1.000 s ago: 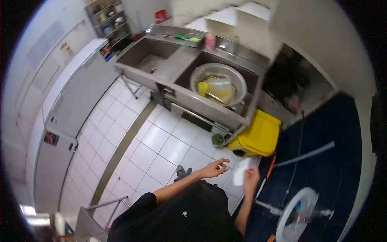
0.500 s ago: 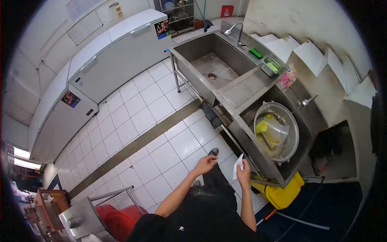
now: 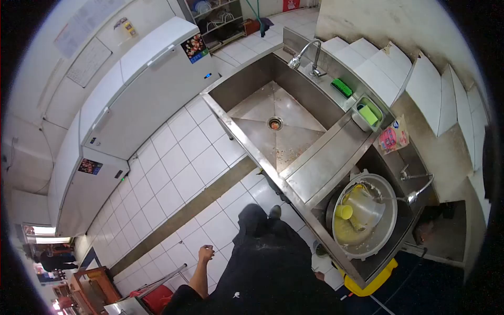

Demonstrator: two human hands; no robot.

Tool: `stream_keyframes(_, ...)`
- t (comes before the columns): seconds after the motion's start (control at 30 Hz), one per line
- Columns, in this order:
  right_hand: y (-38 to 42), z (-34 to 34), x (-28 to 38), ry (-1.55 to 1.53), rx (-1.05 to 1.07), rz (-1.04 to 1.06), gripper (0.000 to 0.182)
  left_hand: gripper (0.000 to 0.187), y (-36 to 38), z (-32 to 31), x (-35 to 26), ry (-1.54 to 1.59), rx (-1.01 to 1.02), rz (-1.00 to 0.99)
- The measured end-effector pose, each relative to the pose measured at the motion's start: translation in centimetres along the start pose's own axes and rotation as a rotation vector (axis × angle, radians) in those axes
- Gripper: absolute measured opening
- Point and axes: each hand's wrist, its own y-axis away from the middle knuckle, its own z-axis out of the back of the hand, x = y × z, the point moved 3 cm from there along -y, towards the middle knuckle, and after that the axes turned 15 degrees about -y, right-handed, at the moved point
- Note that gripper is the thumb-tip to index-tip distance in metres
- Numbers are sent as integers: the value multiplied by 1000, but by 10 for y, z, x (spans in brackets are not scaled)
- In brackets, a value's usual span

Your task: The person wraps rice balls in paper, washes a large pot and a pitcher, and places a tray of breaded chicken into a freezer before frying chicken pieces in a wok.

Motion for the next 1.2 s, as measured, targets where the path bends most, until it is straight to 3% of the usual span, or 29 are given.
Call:
stream_keyframes(0.1, 28, -24, 13, 11, 23, 39, 32, 26, -12, -10, -78, 33, 89, -15)
stream_keyframes(0.23, 61, -70, 22, 51, 15, 95, 32, 24, -44, -15, -193, -61, 278, -199)
stream_keyframes(0.4, 117, -145, 31, 119, -32, 146, 32, 25, -105, 29, -303, -92, 324, -230)
stream_keyframes(0.57, 178, -217, 40, 138, -91, 182, 32, 26, -168, 78, -390, -233, 311, -249)
stream_keyframes(0.67, 207, -248, 48, 133, -112, 215, 32, 27, -185, 99, -412, -238, 303, -253)
stream_keyframes(0.83, 223, -269, 63, 10, -216, 357, 33, 29, -193, 96, -467, -442, 526, -353)
stream_keyframes(0.9, 199, -271, 54, -101, -305, 472, 34, 32, -168, 85, -500, -810, 735, -687)
stream_keyframes(0.97, 205, -291, 86, -182, -374, 601, 32, 34, -111, 84, -547, -1066, 684, -897)
stream_keyframes(1.0, 227, -304, 120, -211, -304, 596, 31, 34, -74, 84, -571, -1181, 650, -962)
stream_keyframes(1.07, 270, -330, 180, -386, -163, 609, 28, 31, -18, 71, -595, -1072, 613, -1305)
stream_keyframes(1.17, 312, -352, 219, -745, -31, 616, 28, 31, 76, 48, -601, -1011, 750, -1388)
stream_keyframes(1.2, 320, -354, 220, -842, 3, 582, 29, 32, 104, 39, -592, -838, 924, -1355)
